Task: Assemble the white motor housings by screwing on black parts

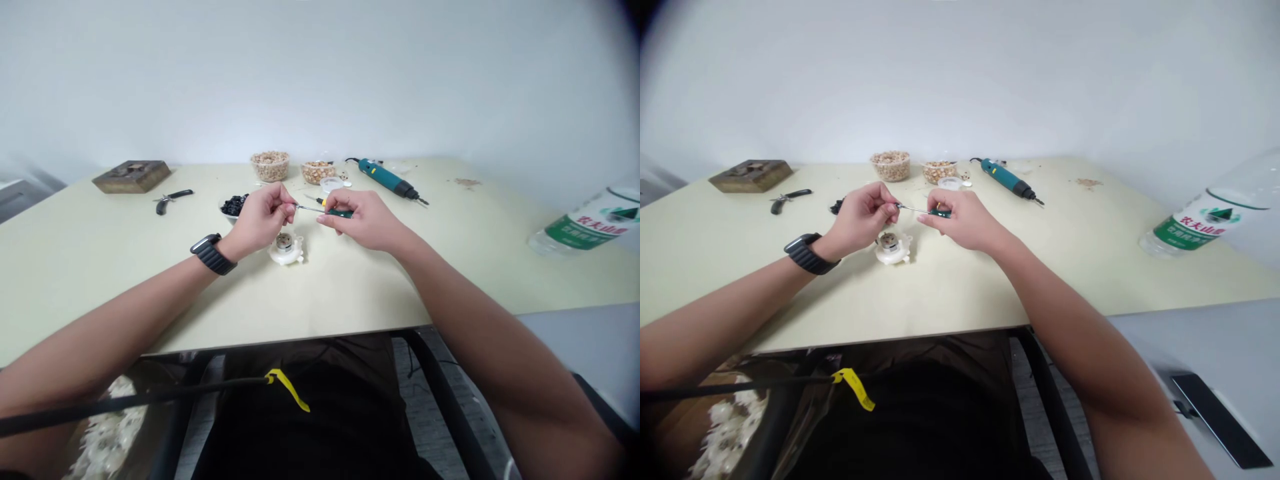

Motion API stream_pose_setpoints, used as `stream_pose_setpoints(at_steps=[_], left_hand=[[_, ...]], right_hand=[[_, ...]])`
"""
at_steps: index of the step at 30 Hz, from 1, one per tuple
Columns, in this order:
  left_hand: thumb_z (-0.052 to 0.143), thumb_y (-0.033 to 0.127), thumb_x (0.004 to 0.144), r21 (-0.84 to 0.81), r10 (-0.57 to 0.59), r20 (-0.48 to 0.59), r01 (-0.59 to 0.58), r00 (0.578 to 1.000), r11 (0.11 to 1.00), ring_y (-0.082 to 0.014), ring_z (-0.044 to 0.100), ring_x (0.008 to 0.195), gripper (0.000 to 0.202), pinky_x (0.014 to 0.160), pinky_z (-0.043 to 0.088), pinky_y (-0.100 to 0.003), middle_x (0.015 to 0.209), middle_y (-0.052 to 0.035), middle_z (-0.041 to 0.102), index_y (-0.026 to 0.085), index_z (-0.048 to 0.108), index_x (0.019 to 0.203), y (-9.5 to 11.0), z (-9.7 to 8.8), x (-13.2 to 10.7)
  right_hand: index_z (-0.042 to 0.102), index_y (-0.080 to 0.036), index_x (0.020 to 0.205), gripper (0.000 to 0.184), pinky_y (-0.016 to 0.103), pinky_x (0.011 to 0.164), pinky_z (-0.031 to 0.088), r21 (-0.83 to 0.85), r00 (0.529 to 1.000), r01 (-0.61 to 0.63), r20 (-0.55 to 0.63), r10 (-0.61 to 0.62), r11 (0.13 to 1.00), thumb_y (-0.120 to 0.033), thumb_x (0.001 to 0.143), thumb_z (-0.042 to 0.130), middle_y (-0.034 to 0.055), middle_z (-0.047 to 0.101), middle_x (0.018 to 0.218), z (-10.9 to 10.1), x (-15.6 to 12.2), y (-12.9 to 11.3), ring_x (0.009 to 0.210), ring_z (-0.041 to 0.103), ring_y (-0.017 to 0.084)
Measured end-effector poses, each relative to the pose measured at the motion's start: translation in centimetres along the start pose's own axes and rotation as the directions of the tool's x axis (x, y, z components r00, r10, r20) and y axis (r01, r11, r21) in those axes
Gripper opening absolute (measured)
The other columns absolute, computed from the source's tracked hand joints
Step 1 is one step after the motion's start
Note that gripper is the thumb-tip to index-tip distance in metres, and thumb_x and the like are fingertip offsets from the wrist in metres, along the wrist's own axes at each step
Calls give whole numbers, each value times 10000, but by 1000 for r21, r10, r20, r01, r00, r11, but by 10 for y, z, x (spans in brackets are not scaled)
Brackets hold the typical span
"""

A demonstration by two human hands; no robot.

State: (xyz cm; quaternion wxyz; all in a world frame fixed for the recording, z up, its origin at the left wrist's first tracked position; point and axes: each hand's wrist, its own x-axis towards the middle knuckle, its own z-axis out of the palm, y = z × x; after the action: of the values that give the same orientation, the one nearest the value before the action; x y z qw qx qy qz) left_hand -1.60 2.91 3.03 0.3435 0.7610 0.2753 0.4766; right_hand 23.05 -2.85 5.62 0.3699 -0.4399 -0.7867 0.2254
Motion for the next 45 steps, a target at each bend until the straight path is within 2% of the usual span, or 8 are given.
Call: stream_pose_setpoints(at_steps=[7,14,19,22,28,34,39,45], left_hand=[[747,172,958,97,54,-4,-53,999,994,-141,623,621,187,601,492,-270,688,0,682,223,594,864,-3,-1,-1],[666,108,903,310,142,-9,-132,990,941,-159,684,684,112,668,504,-297,752,-6,752,219,654,889,5,-2,-4],[816,306,985,-10,-37,-116,36,992,999,-116,626,567,227,563,488,-266,756,-10,761,226,618,908,9,4,0],[891,446,964,-220,-207,-111,179,972,959,-81,598,508,359,492,459,-231,816,-22,803,217,614,950,12,5,2],[978,381,886,-390,-325,-50,282,944,877,-72,649,552,413,532,524,-224,954,-64,866,196,622,986,14,4,0],[989,400,871,-409,-323,12,300,946,862,-122,778,731,430,615,592,-239,1076,-93,879,188,638,1002,17,5,-2],[983,522,861,-324,-258,44,259,965,910,-179,831,867,461,714,628,-261,918,-75,859,183,692,974,22,9,-5],[974,689,793,-241,-205,107,226,973,944,-218,842,824,588,685,604,-291,849,-84,852,188,743,995,22,9,-6]], right_hand=[[746,-212,822,351,337,653,356,-32,999,30,34,-29,999,-495,1023,691,-11,660,651,-3,0,-2,629,520,150],[721,-228,786,386,330,606,352,-18,994,-90,68,91,996,-502,1053,663,-43,541,557,-1,0,-3,543,459,136],[727,-210,805,330,353,715,387,-207,995,-95,-19,93,974,-446,1035,706,23,693,760,-1,5,12,724,562,178],[766,-202,1034,110,357,753,414,-419,982,-174,-4,190,891,-288,978,726,100,807,1044,0,4,26,880,649,240],[774,-190,1155,181,389,756,418,-589,962,-195,43,271,784,-236,993,708,172,817,1216,3,1,35,1020,695,320],[838,-213,1114,170,458,1010,500,-388,996,-6,-88,-30,922,-295,1022,720,125,832,1200,4,6,31,1164,689,316],[828,-231,1072,215,374,845,524,-95,952,133,-265,-154,987,-407,1034,712,76,840,1132,13,6,16,993,719,239],[769,-236,1081,299,355,815,497,-90,962,203,-169,-215,975,-502,1095,635,65,799,1074,17,4,10,898,655,208]])
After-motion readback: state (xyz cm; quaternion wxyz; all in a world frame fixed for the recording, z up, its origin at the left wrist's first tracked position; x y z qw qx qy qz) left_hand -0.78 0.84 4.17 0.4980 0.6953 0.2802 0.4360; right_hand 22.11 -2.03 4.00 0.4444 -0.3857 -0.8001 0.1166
